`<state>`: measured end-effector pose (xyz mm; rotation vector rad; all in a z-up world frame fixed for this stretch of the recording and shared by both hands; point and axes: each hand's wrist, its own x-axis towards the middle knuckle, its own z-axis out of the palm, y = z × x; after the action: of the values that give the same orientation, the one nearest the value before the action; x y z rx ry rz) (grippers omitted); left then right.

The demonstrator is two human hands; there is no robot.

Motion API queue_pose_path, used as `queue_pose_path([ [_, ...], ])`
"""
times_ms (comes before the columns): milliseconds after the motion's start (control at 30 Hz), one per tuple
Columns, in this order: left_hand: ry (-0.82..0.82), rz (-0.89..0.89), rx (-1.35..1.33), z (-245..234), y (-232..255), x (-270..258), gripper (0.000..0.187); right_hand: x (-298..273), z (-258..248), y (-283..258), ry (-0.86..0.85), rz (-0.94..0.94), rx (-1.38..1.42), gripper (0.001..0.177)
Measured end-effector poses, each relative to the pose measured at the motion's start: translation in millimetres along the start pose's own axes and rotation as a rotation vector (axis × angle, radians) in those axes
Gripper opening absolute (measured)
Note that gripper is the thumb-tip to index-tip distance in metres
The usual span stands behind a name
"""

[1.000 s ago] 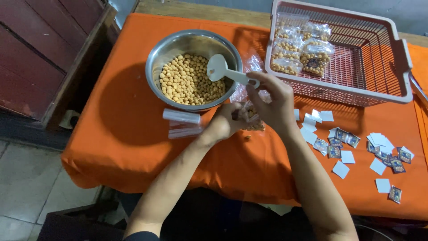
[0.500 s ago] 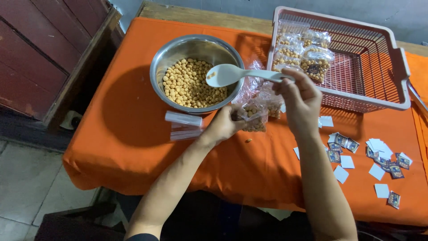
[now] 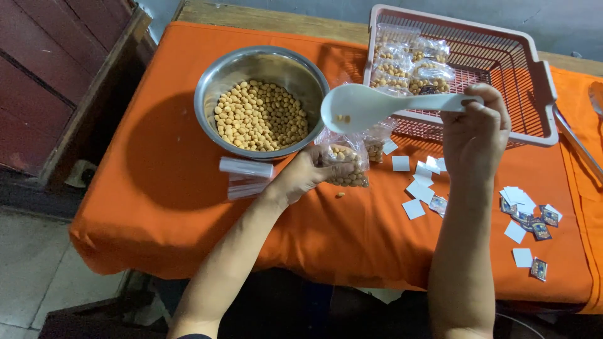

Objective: Scooping peanuts from a large metal bowl into small individual plastic bags using a plastic spoon.

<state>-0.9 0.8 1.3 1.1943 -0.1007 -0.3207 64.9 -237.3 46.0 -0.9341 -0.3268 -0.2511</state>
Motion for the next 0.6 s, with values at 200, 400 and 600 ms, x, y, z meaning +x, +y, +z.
queue_pose_path([
  [200,-0.052,0.043,-0.048,-2,-3,0,0.03,1,-20,2,-0.117,-0.068,-0.044,0.013],
  [400,-0.192,0.116,-0.07,-3,-1,-1,0.022,0,-30,5,-0.189,-0.209,-0.152,0.013],
  [600,-0.064,0.102,0.064,-6,-10,6,0.045,1,-33,11,-0.206,-0.254,-0.143,0.015],
])
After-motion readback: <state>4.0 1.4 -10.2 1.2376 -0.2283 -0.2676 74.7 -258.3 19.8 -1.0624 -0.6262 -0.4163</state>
